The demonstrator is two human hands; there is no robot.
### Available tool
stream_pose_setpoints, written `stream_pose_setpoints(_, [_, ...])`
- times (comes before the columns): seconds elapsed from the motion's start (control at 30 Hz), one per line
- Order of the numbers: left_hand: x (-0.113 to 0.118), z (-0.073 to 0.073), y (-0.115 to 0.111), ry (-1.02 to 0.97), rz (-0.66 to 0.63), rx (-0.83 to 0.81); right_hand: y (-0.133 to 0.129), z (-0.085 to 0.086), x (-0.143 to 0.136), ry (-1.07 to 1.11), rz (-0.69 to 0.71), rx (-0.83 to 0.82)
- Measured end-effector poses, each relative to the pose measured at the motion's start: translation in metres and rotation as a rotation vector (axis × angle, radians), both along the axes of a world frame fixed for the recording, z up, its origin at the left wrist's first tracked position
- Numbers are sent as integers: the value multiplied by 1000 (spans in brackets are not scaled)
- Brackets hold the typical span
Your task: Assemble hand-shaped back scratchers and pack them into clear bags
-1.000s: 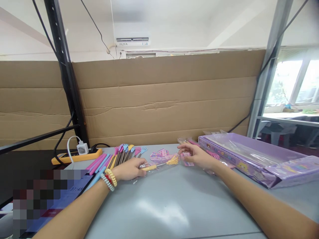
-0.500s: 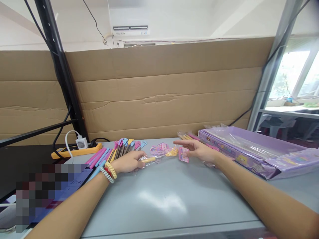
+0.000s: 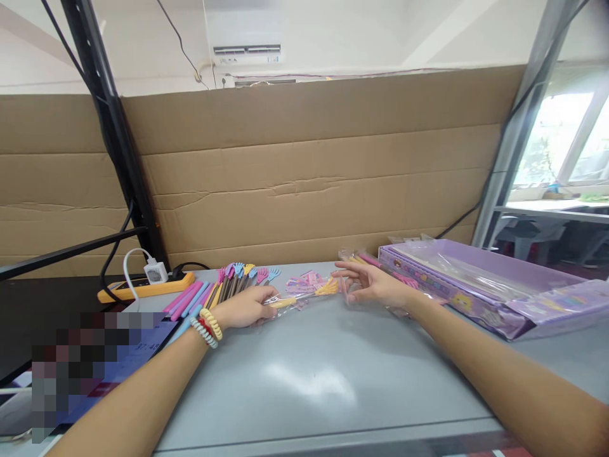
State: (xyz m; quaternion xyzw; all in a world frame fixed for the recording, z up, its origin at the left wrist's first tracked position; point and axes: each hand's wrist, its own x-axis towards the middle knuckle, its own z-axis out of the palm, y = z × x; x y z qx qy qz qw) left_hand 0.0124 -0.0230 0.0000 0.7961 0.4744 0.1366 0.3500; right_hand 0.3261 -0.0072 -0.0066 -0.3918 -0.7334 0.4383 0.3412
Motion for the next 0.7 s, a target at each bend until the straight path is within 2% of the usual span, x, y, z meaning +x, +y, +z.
stream_pose_setpoints(0.17, [0,0,0,-2,-6,2,-3,1,-1,-91,-20,70])
stream_pose_setpoints(0.7, [-1,-1,1,6,-16,19,-8,4,-9,-129,-100,102])
